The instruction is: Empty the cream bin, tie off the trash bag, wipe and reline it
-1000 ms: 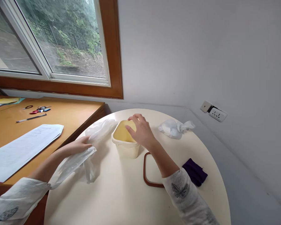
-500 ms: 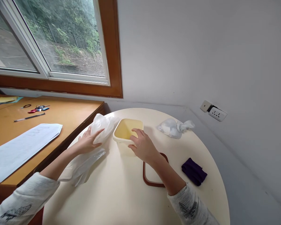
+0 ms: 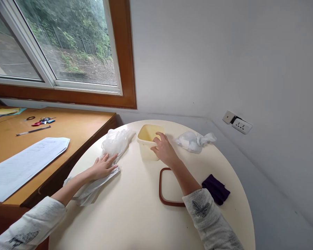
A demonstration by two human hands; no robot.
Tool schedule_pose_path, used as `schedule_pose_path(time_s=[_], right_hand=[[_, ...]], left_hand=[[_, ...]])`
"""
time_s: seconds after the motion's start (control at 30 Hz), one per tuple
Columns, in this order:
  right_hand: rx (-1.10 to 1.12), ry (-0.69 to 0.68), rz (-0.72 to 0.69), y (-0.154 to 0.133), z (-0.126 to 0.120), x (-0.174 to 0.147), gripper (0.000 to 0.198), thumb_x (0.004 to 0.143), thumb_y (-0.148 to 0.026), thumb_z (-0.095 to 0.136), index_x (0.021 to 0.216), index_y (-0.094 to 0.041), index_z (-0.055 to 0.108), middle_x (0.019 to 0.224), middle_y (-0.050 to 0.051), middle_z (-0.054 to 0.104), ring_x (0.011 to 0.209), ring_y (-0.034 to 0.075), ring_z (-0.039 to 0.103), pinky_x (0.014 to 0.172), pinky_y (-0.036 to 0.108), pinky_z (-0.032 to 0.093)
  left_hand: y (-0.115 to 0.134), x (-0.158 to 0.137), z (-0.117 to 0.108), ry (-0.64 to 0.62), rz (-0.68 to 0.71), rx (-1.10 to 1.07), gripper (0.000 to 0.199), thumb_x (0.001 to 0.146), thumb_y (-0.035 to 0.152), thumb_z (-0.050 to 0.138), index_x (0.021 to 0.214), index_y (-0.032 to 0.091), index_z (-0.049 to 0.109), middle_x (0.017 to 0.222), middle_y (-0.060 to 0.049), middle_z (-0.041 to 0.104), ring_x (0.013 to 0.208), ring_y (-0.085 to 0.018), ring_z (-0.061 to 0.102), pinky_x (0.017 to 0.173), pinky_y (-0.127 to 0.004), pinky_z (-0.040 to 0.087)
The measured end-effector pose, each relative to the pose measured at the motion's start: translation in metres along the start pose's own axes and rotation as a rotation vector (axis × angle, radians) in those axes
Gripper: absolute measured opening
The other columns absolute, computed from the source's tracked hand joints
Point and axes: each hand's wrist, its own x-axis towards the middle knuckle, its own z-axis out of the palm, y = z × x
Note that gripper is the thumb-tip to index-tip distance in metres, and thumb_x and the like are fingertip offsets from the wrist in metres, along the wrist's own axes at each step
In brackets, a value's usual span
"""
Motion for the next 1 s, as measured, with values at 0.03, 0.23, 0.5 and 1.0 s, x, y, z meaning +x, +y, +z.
schedule_pose_path(time_s=[0.03,0.23,0.5,1.0], right_hand=[[-0.008,0.027,-0.002,0.000,-0.001,0.000,0.023,0.077,-0.023,0.060,0.099,-0.021,0.053,0.131,0.008,0.038,0.121,0.023,0.037,0.095,0.040,0.040],[-0.008,0.137,0.044,-0.008,-0.026,-0.037,0.027,0.079,-0.026,0.056,0.105,-0.020,0.049,0.116,0.009,0.050,0.109,0.023,0.046,0.092,0.039,0.038],[0.084,-0.598,0.242,-0.018,-0.048,-0.136,0.014,0.070,-0.026,0.064,0.076,-0.020,0.054,0.081,-0.001,0.057,0.072,0.015,0.051,0.065,0.027,0.038],[0.085,-0.419,-0.144,-0.065,0.019,-0.133,0.004,0.084,-0.016,0.054,0.083,-0.019,0.051,0.082,0.000,0.058,0.076,0.015,0.051,0.075,0.028,0.039]], left_hand=[[-0.001,-0.001,-0.002,0.009,0.017,-0.004,0.069,0.082,0.057,0.034,0.142,0.025,0.020,0.146,-0.018,0.023,0.136,-0.035,0.012,0.104,-0.055,0.015],[0.001,-0.016,-0.016,0.197,0.082,-0.050,0.058,0.084,0.051,0.033,0.134,0.022,0.038,0.139,-0.017,0.036,0.128,-0.032,0.035,0.103,-0.049,0.025],[0.004,-0.035,-0.008,0.210,0.041,-0.016,0.066,0.077,0.061,0.041,0.136,0.033,0.033,0.135,-0.015,0.040,0.126,-0.037,0.035,0.100,-0.053,0.027],[-0.032,-0.025,0.011,0.200,0.093,-0.238,0.051,0.083,0.036,0.035,0.133,0.024,0.036,0.142,-0.009,0.035,0.130,-0.028,0.032,0.100,-0.041,0.034]])
